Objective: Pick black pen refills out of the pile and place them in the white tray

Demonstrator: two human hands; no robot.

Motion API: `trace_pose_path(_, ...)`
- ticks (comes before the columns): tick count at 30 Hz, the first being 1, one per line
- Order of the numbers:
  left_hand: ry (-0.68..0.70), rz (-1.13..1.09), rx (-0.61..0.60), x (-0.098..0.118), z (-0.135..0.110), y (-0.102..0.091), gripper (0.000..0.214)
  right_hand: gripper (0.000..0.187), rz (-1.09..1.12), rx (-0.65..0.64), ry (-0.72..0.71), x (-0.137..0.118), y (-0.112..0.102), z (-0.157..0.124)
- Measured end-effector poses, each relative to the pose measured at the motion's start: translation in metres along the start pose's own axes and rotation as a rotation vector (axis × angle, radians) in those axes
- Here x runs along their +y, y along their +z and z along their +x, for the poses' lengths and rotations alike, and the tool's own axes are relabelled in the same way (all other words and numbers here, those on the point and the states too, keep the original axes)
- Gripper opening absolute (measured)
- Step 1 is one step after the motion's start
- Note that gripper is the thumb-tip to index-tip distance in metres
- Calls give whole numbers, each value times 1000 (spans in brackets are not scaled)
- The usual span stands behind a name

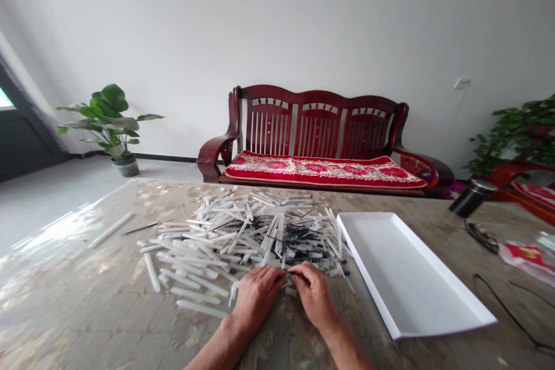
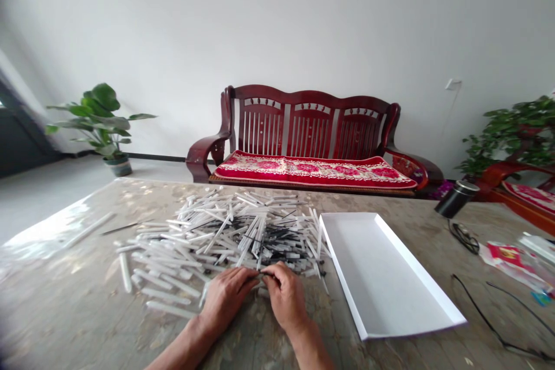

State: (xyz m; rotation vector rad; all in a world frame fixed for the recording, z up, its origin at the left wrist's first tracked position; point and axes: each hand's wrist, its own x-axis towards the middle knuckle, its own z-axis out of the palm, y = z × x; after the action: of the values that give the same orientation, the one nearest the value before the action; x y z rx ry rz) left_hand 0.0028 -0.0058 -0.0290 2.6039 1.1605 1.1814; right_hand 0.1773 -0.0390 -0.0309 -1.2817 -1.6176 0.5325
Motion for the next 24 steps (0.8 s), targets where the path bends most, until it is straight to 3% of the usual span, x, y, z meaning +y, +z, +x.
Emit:
trace_pose_path(10, 1, 19, -6, -1, 0, 1, 19, 26, -123, 0, 79, -3, 1, 1)
trace_pose_path(24, -17, 6, -39, 0, -1, 2, 19, 16, 33, 26, 93, 3, 2, 1)
